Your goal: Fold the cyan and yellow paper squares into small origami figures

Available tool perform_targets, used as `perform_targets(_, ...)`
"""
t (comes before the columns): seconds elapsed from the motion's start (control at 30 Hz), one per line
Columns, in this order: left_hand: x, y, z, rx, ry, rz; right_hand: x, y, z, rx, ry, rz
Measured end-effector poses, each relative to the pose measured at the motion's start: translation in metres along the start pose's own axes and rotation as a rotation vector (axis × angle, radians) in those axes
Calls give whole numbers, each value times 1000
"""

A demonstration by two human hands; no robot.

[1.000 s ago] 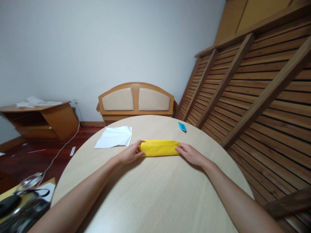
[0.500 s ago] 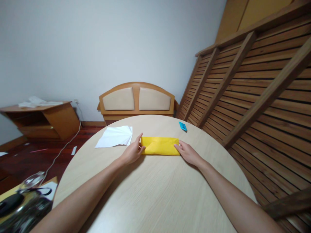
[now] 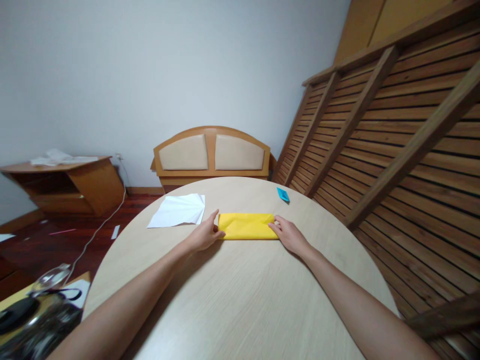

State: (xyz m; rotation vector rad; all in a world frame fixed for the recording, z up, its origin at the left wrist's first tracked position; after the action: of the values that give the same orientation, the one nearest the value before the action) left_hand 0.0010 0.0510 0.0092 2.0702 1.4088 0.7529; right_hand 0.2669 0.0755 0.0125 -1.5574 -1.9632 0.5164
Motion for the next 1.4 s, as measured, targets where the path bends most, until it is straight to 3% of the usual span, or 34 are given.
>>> perform_targets(0.27,-1,0,0,122,-38,-33,-2,-11,-1,-283,40,-5)
perform_targets(0.5,-11,14,-8,500,-51,-74,-4,-16,-3,-363,39,19)
perform_targets(0.57,-12,24,-12,617,34,-21,-4,-17,-2,-394,29,4)
perform_targets(0.67,-12,48,-4,609,161,201,-5,-19,-4,-437,35,-10)
perform_targets(0.73,-11,56,14,553,127,327,-7,-26,-10,-462,100,-25)
perform_targets(0.83,-8,50,39,507,19,302,-18,-48,-13,-442,197,-106)
perform_targets(0.9,-7,45,50,483,-36,274,-28,-67,2,-360,135,-207)
perform_targets(1.03,-9,48,63,451,-144,340,-49,-94,54,-240,-158,-363)
perform_targets(1.13,-11,49,70,465,-231,362,-51,-89,80,-247,-322,-317)
perform_targets(1.23,-12,46,70,499,-261,312,-41,-71,83,-324,-370,-231)
perform_targets(1.4,-13,42,65,567,-238,225,-21,-25,57,-463,-332,-4)
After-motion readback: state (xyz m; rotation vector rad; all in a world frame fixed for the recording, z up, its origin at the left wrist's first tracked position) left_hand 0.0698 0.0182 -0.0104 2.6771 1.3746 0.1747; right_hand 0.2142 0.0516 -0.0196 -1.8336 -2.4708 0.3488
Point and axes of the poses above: each hand's wrist, its own x-axis towards the middle knuckle, its own z-axis out of the palm, y = z × x, the point moved 9 cm from there along x, towards the middle knuckle, and after that the axes turned 8 degrees about z, right-handed, at the moved point
